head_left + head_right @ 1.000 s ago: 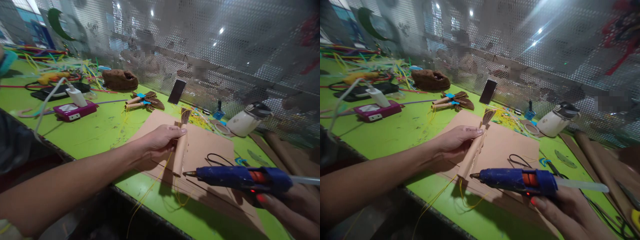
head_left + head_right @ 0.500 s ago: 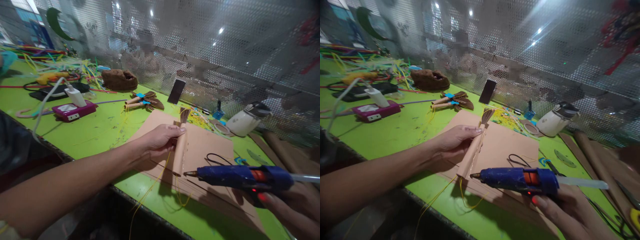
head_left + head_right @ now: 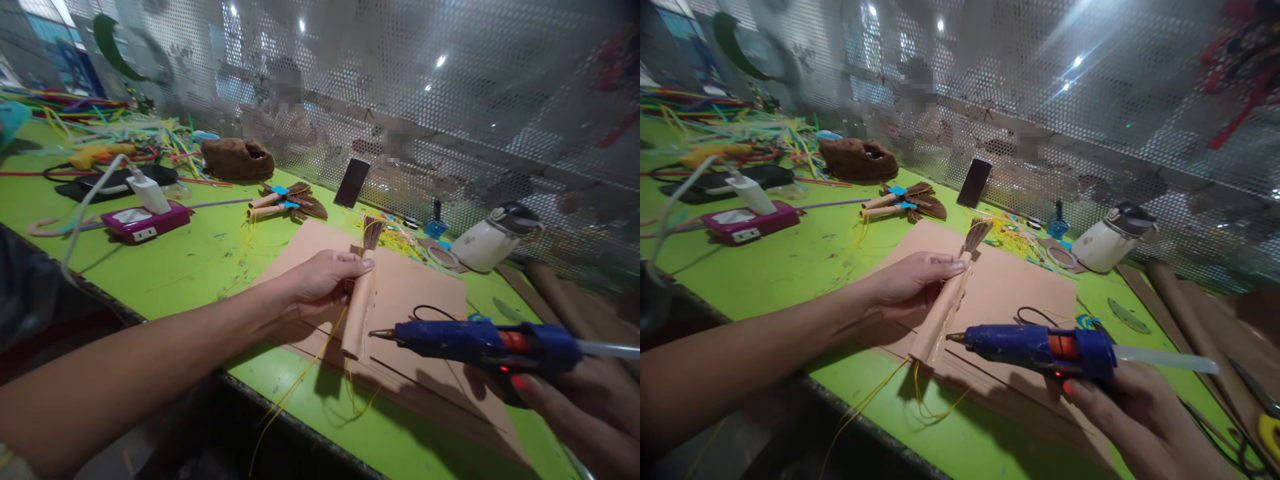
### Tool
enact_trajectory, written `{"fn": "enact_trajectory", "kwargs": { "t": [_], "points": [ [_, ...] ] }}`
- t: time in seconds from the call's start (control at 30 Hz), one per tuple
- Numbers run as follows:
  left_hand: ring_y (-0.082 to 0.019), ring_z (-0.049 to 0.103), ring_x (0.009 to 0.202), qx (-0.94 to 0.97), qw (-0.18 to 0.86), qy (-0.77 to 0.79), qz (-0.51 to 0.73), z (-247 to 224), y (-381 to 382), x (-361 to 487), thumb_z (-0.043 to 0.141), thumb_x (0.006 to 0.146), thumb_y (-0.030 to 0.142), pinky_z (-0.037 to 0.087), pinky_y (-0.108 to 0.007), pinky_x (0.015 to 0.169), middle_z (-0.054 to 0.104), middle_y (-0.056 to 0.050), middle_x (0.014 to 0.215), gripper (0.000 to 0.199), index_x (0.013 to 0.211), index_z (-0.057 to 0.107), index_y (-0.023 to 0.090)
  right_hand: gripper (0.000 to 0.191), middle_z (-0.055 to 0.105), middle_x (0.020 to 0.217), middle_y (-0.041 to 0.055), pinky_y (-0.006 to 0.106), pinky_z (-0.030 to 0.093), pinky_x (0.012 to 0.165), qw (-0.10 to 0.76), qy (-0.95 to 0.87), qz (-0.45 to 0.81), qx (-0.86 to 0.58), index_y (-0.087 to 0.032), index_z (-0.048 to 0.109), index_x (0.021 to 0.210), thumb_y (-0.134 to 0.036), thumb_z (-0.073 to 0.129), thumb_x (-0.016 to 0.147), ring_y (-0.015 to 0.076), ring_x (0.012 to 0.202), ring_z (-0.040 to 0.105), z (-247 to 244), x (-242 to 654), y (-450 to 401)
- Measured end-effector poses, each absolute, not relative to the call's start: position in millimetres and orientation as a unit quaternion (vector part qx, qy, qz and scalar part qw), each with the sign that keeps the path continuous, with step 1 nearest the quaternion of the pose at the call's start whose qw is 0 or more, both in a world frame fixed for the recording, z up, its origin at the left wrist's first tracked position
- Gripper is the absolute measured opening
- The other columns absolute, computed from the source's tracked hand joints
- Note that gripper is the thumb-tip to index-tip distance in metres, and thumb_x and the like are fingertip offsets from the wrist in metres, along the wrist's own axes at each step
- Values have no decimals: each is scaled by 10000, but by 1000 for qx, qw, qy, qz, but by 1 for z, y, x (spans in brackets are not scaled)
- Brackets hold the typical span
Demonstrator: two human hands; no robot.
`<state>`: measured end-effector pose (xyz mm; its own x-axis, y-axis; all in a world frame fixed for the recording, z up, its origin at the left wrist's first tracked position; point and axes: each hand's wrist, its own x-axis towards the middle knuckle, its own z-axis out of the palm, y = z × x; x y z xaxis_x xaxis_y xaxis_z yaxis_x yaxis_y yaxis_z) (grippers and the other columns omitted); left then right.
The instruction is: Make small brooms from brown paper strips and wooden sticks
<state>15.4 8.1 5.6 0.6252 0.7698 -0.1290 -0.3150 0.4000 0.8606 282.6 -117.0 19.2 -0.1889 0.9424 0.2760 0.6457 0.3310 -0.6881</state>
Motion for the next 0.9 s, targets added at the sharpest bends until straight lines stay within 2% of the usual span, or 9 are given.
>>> {"fn": "enact_trajectory", "kwargs": {
  "t": [0.23,0.4,0.6,0.8,0.9],
  "points": [
    [-101,521,564,439,785,274,341,4,8,16,601,782,226,403,-243,570,569,-34,669,142,798,589,85,235,705,658,39,235,564,530,316,-768,200,-519,-225,744,745,-383,578,795,203,585,667,31,273,-112],
    [-106,515,567,436,785,281,339,3,8,15,626,760,246,410,-259,583,561,-31,666,161,796,586,95,285,716,647,51,253,580,548,329,-731,215,-558,-219,763,710,-441,593,760,230,582,677,30,269,-111],
    [-108,513,561,445,787,274,329,2,9,15,667,729,272,411,-267,582,560,-25,658,204,807,592,99,210,739,718,40,221,576,571,333,-750,226,-524,-244,768,776,-378,606,764,222,634,700,28,270,-110],
    [-102,515,568,437,790,270,333,4,7,15,670,722,264,415,-266,597,570,-28,674,203,802,598,92,238,734,672,47,239,578,530,316,-748,229,-536,-250,771,752,-407,592,761,236,580,694,28,275,-109],
    [-102,519,570,438,788,275,335,4,7,15,670,725,271,420,-264,597,572,-31,677,205,786,599,90,228,721,626,46,248,577,491,340,-717,226,-565,-249,767,708,-436,636,708,250,551,687,24,276,-113]
  ]
}}
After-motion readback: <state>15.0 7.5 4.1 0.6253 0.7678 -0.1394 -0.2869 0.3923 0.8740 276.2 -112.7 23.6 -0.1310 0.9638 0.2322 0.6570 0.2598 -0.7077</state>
